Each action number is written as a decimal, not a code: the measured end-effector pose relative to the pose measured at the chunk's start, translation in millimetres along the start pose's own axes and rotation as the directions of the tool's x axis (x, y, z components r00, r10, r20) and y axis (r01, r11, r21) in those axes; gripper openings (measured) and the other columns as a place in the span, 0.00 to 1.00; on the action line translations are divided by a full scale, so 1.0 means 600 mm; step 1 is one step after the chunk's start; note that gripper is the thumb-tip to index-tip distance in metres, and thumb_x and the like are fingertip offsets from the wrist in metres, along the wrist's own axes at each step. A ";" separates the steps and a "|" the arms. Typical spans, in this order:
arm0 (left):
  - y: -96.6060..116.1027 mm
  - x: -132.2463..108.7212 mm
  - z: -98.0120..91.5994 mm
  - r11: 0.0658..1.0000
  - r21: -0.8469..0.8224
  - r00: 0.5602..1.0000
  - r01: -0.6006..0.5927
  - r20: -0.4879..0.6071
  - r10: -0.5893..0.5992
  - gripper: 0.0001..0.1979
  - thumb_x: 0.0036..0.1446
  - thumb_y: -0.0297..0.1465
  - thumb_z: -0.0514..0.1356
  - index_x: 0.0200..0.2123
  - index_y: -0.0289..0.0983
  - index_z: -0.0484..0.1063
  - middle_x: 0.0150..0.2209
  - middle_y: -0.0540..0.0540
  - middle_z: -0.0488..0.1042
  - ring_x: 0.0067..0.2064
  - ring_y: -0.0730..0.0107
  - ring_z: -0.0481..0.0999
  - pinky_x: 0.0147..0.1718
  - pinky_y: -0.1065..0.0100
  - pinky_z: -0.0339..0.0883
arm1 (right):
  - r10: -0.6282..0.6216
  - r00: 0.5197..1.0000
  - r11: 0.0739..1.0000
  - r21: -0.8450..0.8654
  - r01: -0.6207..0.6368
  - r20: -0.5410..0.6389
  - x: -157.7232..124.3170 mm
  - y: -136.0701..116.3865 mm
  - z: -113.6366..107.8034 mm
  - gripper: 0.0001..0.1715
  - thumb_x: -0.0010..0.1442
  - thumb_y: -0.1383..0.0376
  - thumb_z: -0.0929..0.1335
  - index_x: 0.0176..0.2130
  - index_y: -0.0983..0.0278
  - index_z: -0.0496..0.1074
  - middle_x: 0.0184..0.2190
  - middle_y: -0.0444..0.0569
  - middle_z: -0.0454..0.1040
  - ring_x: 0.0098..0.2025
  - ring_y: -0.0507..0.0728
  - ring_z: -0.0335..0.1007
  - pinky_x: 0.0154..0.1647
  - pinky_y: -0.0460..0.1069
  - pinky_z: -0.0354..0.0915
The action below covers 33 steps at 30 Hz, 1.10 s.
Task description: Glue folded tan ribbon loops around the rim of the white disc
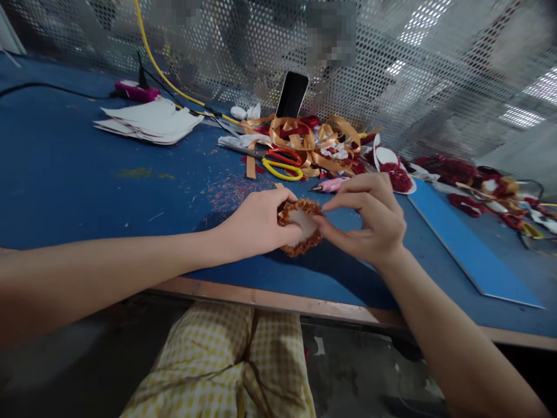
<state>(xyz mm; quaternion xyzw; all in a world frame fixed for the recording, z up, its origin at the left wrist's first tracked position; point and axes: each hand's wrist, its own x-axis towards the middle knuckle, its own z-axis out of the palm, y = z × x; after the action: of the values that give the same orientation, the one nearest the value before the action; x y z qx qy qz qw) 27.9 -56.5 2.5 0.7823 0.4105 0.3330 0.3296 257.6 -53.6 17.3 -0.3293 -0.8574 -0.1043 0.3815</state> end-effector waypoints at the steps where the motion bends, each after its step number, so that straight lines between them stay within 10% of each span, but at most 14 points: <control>1: 0.000 0.000 0.000 1.000 -0.010 1.000 0.005 0.008 -0.005 0.14 0.50 0.33 0.64 0.42 0.37 0.75 0.34 0.50 0.79 0.33 0.67 0.76 0.34 0.66 0.66 | -0.011 1.000 0.999 -0.040 0.012 0.004 0.000 0.001 -0.002 0.10 0.60 0.52 0.76 0.36 0.53 0.77 0.34 0.51 0.77 0.39 0.66 0.75 0.45 0.66 0.70; 15: -0.003 0.000 0.004 0.999 -0.034 1.000 -0.026 0.002 0.026 0.12 0.50 0.33 0.64 0.40 0.37 0.75 0.32 0.51 0.78 0.32 0.68 0.73 0.34 0.67 0.65 | -0.269 0.963 0.959 -0.095 0.266 -0.023 0.002 -0.002 0.007 0.11 0.61 0.66 0.76 0.43 0.50 0.77 0.34 0.45 0.79 0.38 0.62 0.75 0.40 0.60 0.69; 33: -0.003 -0.001 0.004 0.999 -0.016 0.999 -0.045 0.030 0.045 0.11 0.51 0.32 0.63 0.39 0.38 0.75 0.32 0.50 0.78 0.32 0.68 0.73 0.33 0.67 0.64 | -0.080 0.996 0.996 -0.037 0.081 0.043 -0.007 0.000 0.012 0.01 0.64 0.58 0.75 0.38 0.50 0.79 0.35 0.47 0.77 0.41 0.63 0.74 0.46 0.64 0.67</control>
<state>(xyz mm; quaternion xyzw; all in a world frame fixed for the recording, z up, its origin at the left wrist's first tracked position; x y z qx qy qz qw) 28.9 -57.1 -0.4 0.7938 0.3850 0.3315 0.3344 255.7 -52.4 9.0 -0.3038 -0.8755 -0.1294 0.3529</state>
